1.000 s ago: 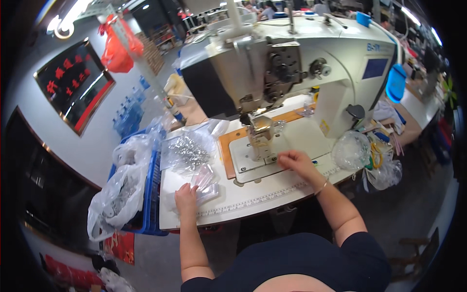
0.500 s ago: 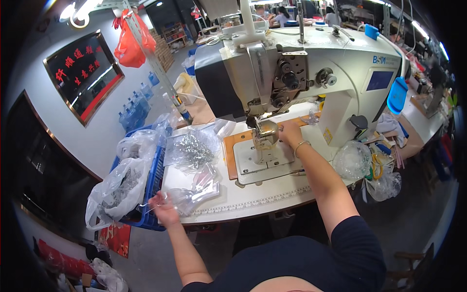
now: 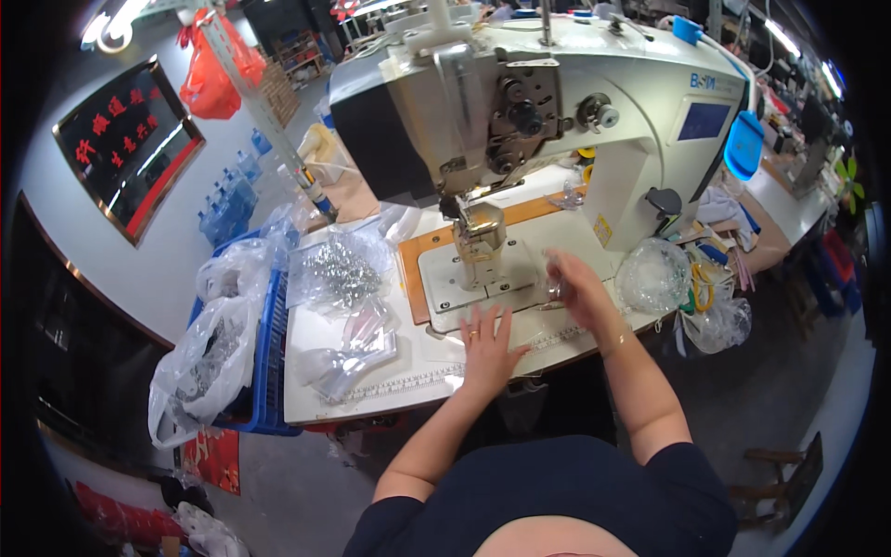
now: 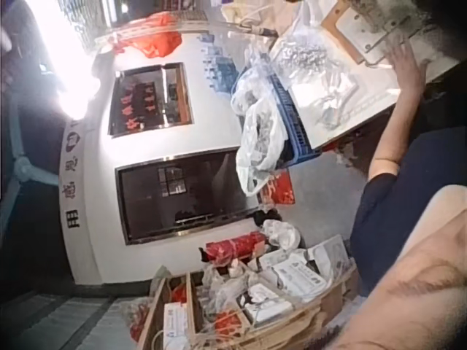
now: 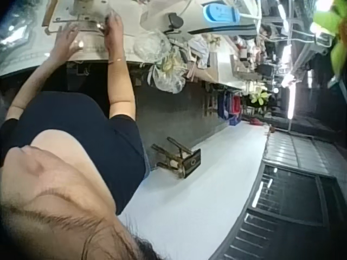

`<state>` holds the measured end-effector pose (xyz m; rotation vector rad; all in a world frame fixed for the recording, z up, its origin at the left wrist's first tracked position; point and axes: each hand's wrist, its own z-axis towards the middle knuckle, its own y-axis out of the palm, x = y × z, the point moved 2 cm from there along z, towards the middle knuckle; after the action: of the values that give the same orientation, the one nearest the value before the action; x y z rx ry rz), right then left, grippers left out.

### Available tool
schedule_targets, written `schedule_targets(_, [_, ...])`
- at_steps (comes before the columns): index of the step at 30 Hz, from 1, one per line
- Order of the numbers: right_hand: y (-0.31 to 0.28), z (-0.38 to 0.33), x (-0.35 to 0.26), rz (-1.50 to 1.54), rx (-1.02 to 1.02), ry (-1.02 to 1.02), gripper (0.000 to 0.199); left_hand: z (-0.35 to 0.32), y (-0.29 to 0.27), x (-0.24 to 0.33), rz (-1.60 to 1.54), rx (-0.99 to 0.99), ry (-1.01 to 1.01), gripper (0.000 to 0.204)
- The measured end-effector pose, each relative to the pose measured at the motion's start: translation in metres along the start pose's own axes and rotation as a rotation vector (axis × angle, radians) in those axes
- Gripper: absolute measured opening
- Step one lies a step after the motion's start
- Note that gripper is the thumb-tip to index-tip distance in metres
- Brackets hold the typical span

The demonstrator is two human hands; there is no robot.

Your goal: The person operates an industrial sewing machine to stitch small, silver, star-shaped fabric pieces. They repeatedly pick up a piece, feed it under the presser foot, sew a short seam, and then use scissors to trim the excess thread. The finished items are placed on the table surface.

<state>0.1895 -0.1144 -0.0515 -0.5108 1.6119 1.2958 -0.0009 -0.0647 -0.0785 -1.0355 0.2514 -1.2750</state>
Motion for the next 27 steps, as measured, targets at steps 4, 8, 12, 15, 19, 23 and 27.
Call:
schedule_targets(4, [0.037,-0.075,0.025,0.113,0.017,-0.029,0.044,-0.015,-0.005,0.031,-1.100,-0.180,-0.403,0.044])
schedule_targets(8, [0.048,-0.117,0.035,0.031,-0.078,0.127,0.040,-0.061,0.005,0.025,-1.543,-0.082,-0.608,0.019])
schedule_targets(12, [0.021,-0.127,0.041,-0.364,-0.246,0.236,0.017,-0.093,-0.020,0.023,-1.418,-0.238,-0.569,0.017])
schedule_targets(15, [0.019,-0.128,0.043,-0.683,-0.158,-0.001,0.011,-0.081,-0.031,0.010,-0.809,-0.266,-0.295,0.016])
schedule_targets(19, [0.015,-0.122,0.017,-0.718,-0.187,0.115,0.014,-0.040,-0.057,-0.017,-0.062,-0.039,0.020,0.037])
schedule_targets(23, [0.009,-0.124,0.010,-0.723,-0.279,0.149,0.017,-0.062,-0.037,-0.019,0.267,-0.238,0.146,0.043])
schedule_targets(27, [0.009,-0.125,0.013,-0.672,-0.390,0.137,0.014,-0.082,-0.024,-0.033,0.223,-0.117,0.178,0.041])
